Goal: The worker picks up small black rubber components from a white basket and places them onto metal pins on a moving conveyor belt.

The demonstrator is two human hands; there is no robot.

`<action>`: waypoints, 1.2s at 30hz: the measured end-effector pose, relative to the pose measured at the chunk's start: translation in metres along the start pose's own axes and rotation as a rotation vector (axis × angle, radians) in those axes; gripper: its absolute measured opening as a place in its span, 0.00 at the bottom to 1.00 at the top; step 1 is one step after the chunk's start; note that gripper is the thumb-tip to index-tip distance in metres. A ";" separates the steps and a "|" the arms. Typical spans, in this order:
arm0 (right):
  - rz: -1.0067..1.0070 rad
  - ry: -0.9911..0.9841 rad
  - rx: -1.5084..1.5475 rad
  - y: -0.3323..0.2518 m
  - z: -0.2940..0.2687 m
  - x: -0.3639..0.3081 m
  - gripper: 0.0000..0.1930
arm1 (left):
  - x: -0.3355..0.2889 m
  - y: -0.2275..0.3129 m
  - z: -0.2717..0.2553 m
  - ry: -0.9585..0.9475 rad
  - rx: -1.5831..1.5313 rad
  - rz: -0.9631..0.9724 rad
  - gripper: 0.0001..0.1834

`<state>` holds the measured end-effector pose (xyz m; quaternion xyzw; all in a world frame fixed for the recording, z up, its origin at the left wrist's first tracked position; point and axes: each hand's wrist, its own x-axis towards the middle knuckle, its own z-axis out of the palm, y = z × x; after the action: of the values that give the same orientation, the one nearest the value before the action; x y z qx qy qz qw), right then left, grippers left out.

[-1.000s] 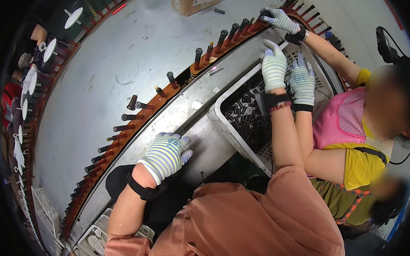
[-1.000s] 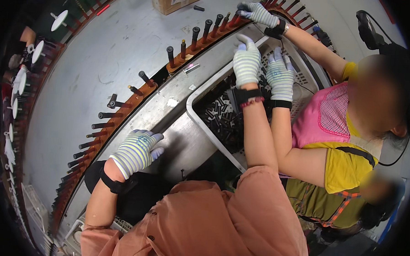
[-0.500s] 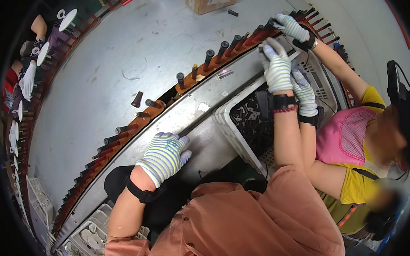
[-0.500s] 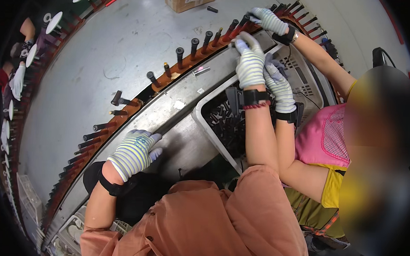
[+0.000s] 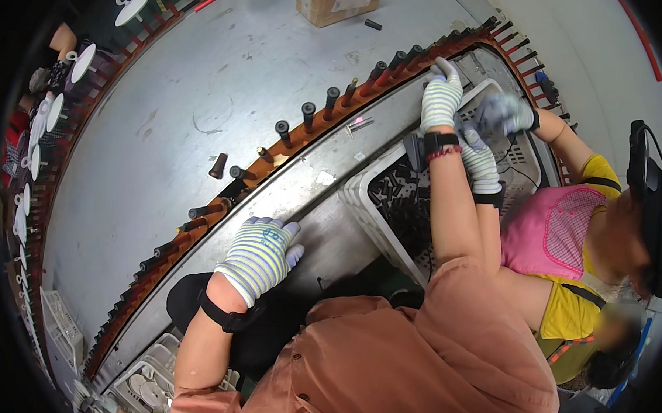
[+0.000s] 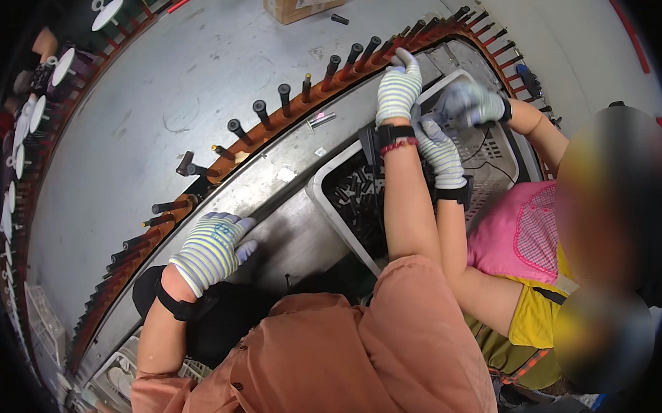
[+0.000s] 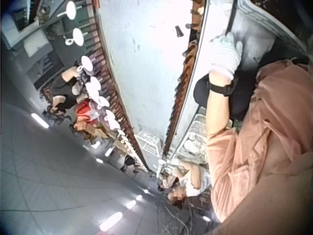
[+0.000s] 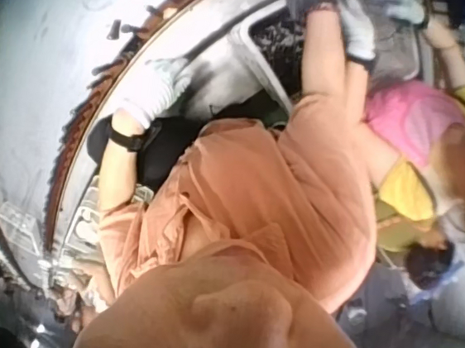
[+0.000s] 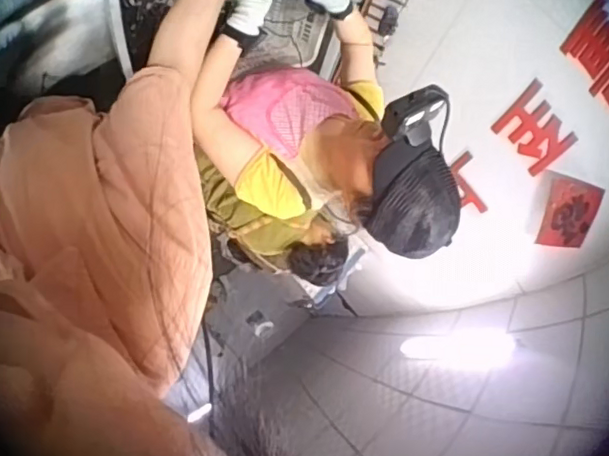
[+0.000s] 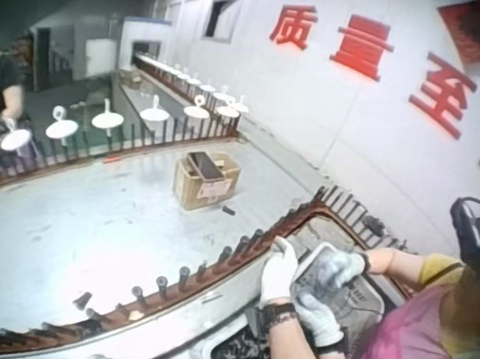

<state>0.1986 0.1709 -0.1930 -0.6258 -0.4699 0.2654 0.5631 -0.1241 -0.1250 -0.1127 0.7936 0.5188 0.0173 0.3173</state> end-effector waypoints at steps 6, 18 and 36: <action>-0.203 0.116 0.025 0.005 0.032 0.032 0.13 | -0.004 -0.001 0.004 -0.017 -0.014 -0.031 0.21; -0.152 -0.070 0.128 -0.022 0.027 -0.023 0.10 | -0.024 -0.007 0.020 0.017 0.039 -0.019 0.20; -0.132 -0.044 -0.030 -0.010 0.003 -0.057 0.18 | -0.046 0.001 0.026 0.017 0.073 -0.001 0.19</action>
<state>0.1689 0.1208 -0.1960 -0.5959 -0.5265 0.2344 0.5593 -0.1353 -0.1766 -0.1194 0.8043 0.5221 0.0050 0.2838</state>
